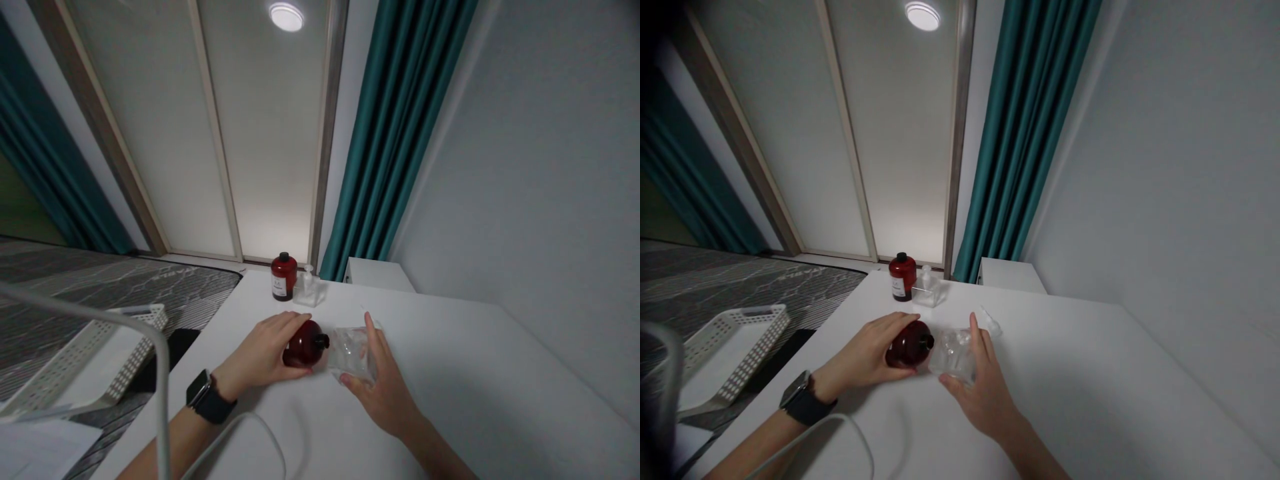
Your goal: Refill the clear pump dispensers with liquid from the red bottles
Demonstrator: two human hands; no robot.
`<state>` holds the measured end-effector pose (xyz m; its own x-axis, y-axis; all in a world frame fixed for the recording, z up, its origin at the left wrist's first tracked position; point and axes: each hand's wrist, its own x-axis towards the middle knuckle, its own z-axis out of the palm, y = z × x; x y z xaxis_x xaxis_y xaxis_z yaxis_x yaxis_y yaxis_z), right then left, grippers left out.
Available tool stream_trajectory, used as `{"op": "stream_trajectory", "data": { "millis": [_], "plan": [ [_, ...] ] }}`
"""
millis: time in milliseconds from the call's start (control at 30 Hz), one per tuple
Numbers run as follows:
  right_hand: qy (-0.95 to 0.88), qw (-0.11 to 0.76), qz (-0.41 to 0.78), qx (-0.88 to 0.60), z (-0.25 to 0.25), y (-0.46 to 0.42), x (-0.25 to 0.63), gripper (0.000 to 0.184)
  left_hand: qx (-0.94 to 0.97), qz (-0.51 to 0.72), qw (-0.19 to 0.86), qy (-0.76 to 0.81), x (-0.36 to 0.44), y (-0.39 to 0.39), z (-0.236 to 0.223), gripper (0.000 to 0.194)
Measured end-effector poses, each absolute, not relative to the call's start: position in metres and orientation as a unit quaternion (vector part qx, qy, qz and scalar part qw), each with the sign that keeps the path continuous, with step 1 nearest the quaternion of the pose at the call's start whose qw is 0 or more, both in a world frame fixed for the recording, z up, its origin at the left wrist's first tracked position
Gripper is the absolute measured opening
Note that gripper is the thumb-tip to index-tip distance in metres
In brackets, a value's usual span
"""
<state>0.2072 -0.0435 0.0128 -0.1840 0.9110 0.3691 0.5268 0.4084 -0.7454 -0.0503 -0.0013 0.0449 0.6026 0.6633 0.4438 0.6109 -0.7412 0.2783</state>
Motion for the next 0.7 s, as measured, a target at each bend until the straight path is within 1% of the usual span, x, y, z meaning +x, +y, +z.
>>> {"op": "stream_trajectory", "data": {
  "millis": [333,533,700],
  "plan": [
    [-0.770,0.356,0.208,-0.487,0.0107,-0.0425,0.2077,0.094,0.899,0.233,0.042,0.369,-0.0467,0.0001,0.0448,0.075],
    [-0.775,0.354,0.198,-0.485,0.0106,-0.0419,0.2088,0.095,0.902,0.224,0.041,0.367,-0.0446,-0.0007,0.0446,0.075],
    [-0.787,0.354,0.164,-0.477,0.0128,-0.0417,0.2112,0.095,0.899,0.231,0.044,0.369,-0.0418,-0.0011,0.0443,0.075]
  ]
}}
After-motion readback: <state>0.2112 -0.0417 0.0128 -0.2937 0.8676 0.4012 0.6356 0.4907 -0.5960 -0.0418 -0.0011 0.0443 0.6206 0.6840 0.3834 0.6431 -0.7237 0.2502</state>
